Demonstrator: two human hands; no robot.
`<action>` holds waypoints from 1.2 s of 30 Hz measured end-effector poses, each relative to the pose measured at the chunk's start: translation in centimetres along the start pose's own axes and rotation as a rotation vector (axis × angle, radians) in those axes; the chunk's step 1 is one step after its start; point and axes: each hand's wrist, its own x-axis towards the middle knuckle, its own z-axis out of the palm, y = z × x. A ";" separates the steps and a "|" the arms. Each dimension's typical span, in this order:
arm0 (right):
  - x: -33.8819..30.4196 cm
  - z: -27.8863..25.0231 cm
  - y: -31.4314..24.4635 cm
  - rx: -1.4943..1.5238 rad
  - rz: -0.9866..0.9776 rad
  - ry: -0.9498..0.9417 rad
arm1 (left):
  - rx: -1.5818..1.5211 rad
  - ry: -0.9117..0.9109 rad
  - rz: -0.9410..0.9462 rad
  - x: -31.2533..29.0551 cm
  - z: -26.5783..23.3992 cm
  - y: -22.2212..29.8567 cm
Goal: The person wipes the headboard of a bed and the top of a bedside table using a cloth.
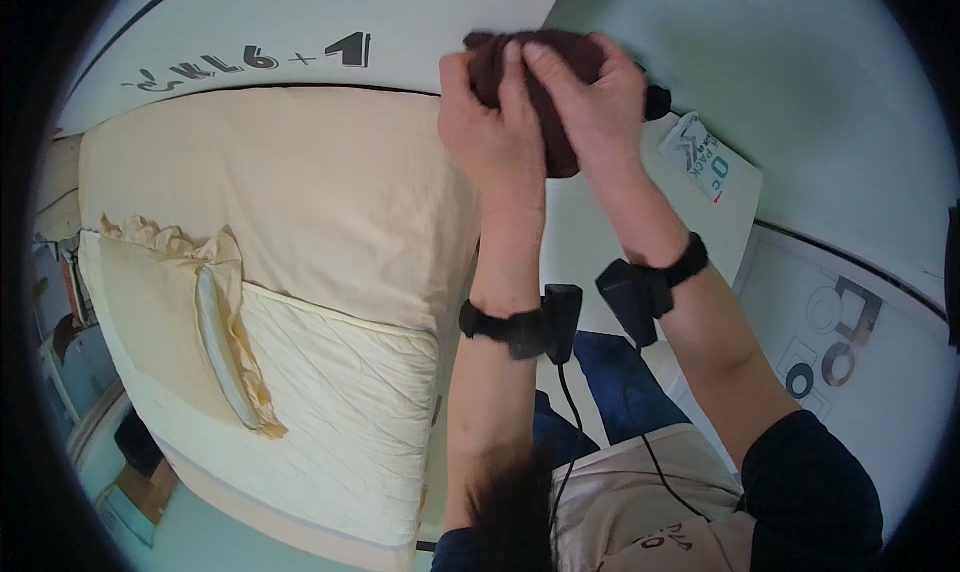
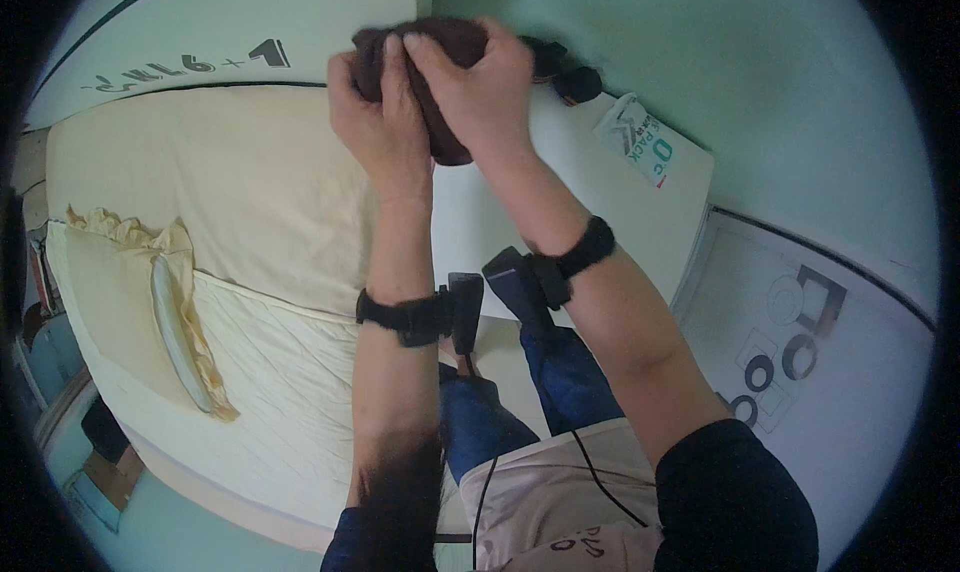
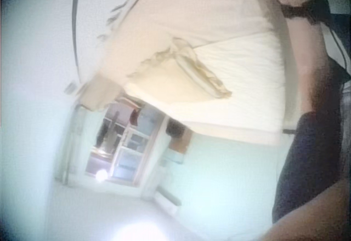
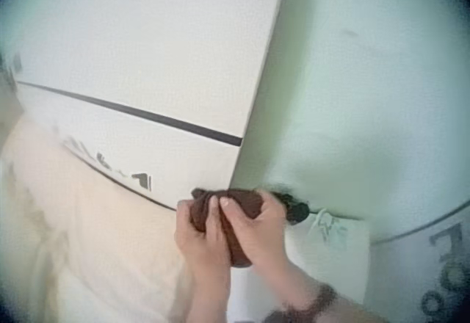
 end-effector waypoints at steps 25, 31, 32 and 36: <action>0.5 0.3 3.6 -0.061 0.040 -0.109 | -0.053 -0.049 -0.153 -0.9 0.1 -3.1; 1.7 -0.9 -1.4 -0.095 -0.146 -0.056 | -0.089 0.011 0.115 0.1 0.3 1.5; 1.9 -0.8 -1.1 -0.098 -0.137 -0.069 | -0.125 0.017 0.121 0.5 0.5 1.7; 1.4 0.4 1.6 -0.071 -0.021 -0.122 | -0.082 0.030 0.089 0.5 0.4 -1.5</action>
